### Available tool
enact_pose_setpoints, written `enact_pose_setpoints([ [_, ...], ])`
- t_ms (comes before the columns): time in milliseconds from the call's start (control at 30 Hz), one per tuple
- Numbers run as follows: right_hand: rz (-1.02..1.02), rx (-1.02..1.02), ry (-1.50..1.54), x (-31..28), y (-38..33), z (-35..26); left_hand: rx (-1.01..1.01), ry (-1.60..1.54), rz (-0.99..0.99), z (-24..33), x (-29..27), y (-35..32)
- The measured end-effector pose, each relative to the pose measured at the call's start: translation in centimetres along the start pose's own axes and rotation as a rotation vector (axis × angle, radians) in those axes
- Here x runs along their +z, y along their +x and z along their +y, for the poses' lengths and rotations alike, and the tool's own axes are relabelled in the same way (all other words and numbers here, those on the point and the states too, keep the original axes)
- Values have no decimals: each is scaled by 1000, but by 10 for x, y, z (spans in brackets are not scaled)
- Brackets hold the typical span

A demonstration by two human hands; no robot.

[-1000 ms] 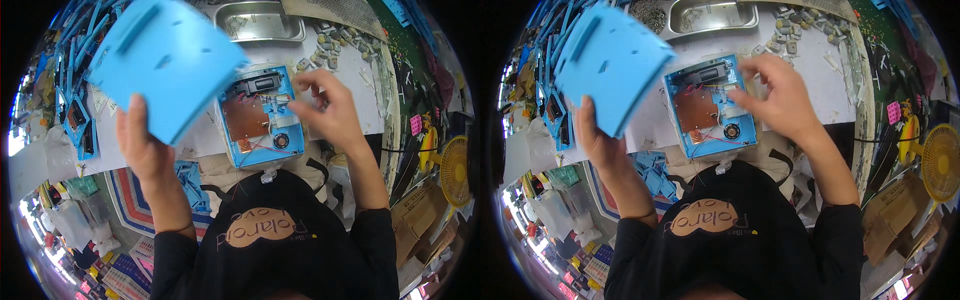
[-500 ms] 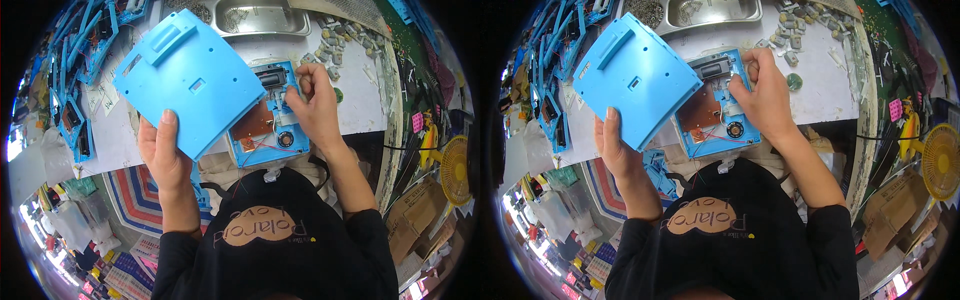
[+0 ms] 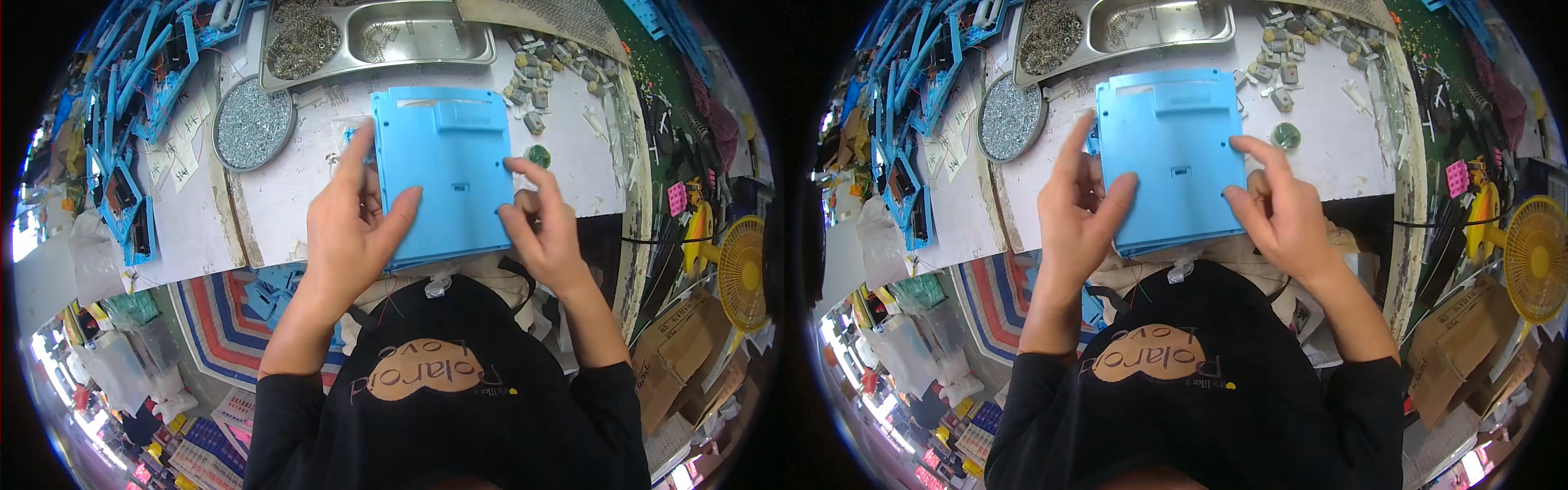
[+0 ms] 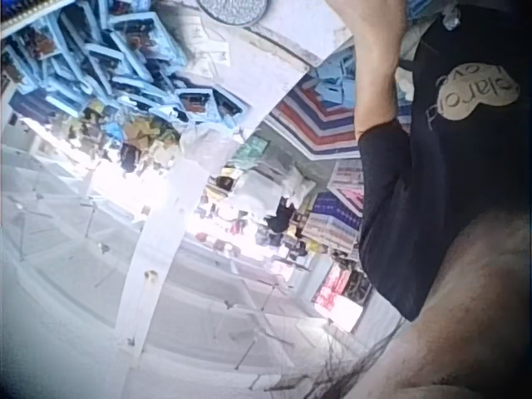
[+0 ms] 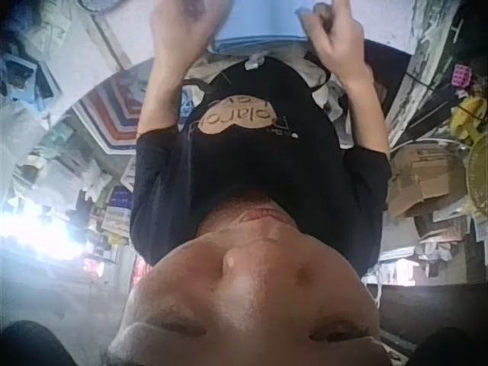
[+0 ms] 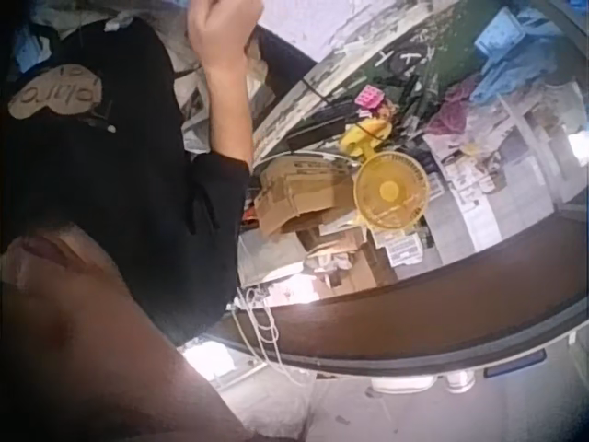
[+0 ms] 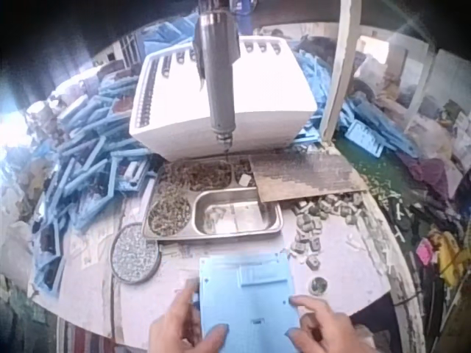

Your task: Assembling electronic components by soldering internal wires and using a power screwdriver to secure the plastic shell.

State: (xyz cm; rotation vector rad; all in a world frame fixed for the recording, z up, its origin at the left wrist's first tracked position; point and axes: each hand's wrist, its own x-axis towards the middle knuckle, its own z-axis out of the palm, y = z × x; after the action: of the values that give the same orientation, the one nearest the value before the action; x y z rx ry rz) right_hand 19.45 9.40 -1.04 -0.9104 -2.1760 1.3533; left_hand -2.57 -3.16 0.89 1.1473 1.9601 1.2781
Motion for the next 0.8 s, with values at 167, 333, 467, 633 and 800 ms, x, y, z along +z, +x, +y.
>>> enact_pose_setpoints([
  [167, -104, -118, -185, 3, 12, 9, 130, 195, 44, -24, 2, -14],
  [333, -223, -138, -237, 1, 29, -3, 70, 164, 78, -31, -2, -21],
  [467, -277, -193, -291, -1, 32, -8, 47, 163, 116, -33, 1, -33],
  [633, -214, -412, -551, 11, 16, -8, -29, 248, 126, -38, 4, -46],
  [800, -413, -371, -874, 4, 17, -19, -2, 238, 129, -41, 5, -38],
])
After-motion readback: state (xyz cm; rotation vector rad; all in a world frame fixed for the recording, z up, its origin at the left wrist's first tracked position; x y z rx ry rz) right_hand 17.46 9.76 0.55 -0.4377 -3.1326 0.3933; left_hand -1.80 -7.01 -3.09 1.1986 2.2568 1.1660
